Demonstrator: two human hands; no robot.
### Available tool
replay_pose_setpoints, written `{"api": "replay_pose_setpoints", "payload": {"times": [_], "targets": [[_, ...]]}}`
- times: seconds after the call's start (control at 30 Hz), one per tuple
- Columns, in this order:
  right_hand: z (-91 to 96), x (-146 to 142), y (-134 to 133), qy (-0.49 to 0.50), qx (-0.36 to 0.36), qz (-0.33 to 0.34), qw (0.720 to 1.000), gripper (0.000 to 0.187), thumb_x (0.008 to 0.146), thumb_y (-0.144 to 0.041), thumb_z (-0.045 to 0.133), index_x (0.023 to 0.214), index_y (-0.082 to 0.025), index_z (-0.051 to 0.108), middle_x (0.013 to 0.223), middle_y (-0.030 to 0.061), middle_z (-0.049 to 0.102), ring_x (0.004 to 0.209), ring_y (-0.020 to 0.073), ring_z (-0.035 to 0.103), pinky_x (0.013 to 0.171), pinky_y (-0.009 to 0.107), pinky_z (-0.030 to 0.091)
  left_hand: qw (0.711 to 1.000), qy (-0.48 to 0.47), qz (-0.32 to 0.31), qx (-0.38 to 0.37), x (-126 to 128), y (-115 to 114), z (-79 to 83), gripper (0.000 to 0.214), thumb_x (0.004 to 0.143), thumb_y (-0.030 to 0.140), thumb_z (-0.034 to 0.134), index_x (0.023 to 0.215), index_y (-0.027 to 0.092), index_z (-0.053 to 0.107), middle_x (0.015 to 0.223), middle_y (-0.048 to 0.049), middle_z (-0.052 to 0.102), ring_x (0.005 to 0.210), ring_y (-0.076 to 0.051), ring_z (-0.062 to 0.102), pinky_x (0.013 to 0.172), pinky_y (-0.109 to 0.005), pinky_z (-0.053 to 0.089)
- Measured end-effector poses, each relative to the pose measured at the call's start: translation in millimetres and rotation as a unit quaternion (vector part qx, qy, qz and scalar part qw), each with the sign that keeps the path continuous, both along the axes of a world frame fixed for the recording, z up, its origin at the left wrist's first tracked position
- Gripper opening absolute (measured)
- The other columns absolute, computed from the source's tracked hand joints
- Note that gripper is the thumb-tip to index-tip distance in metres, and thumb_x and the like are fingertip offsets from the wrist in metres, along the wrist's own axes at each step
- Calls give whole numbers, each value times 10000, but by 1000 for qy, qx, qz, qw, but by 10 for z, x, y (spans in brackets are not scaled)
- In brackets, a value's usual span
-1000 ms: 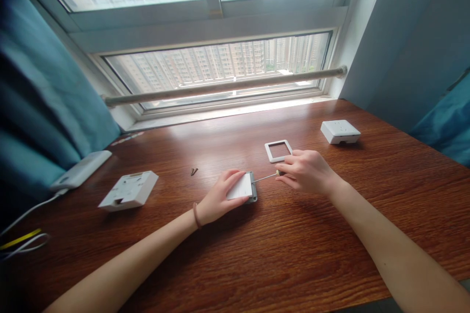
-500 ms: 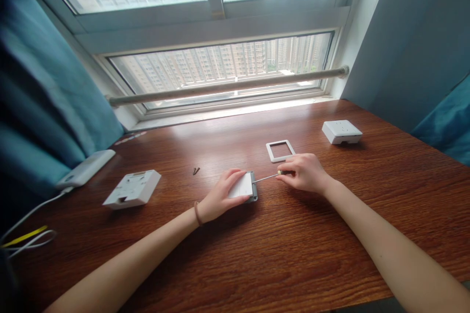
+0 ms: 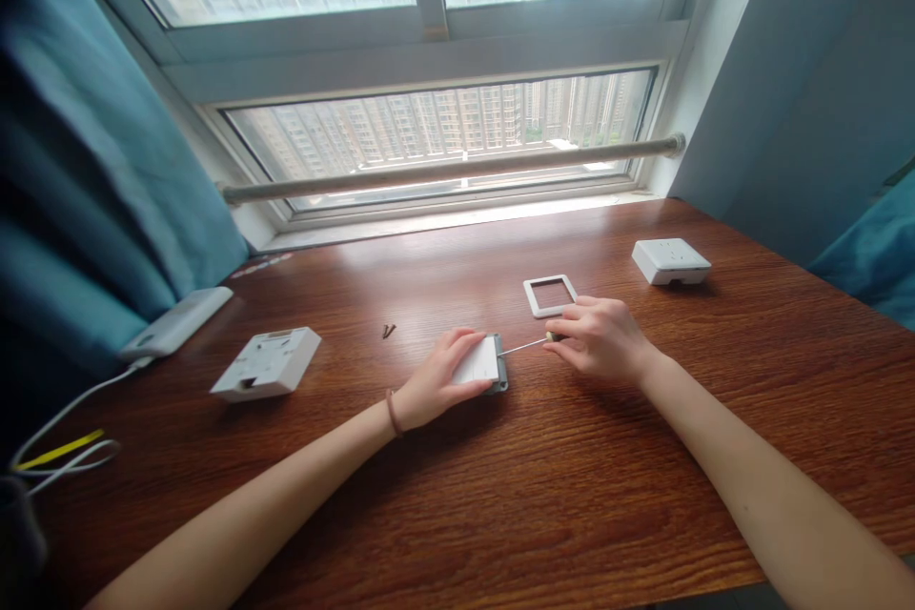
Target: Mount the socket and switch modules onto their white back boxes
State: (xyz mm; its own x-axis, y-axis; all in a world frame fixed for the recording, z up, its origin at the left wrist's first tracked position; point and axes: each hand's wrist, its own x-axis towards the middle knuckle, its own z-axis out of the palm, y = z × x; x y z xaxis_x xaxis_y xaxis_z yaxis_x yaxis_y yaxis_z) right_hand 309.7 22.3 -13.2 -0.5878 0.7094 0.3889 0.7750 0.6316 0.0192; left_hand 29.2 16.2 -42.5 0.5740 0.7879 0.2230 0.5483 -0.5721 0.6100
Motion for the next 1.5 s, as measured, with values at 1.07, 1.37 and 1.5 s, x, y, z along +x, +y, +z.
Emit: {"api": "replay_pose_setpoints", "payload": {"times": [1.07,1.37,1.5], "targets": [[-143,-54,83,48,-153,-66,985,320,817,-494,490,759,-268,710,681,5,690,680,175,601,596,264,369,1000,12,9,7,-11,1,5,598,770,500,583,1246,162,453,1233,-136,458,1141,-271,418,1013,-440,344],[75,-103,-97,-49,123,30,991,202,864,-334,498,861,-230,671,747,39,662,757,184,556,729,322,342,1000,10,3,6,3,-4,9,594,758,494,600,1242,177,465,1231,-128,466,1134,-273,422,1008,-449,344],[-19,-143,-80,-26,28,-16,999,273,854,-400,483,752,-217,658,666,28,655,695,179,572,647,300,332,1000,20,2,13,1,-7,12,599,766,496,589,1243,158,460,1233,-138,461,1135,-274,418,1012,-443,342]]}}
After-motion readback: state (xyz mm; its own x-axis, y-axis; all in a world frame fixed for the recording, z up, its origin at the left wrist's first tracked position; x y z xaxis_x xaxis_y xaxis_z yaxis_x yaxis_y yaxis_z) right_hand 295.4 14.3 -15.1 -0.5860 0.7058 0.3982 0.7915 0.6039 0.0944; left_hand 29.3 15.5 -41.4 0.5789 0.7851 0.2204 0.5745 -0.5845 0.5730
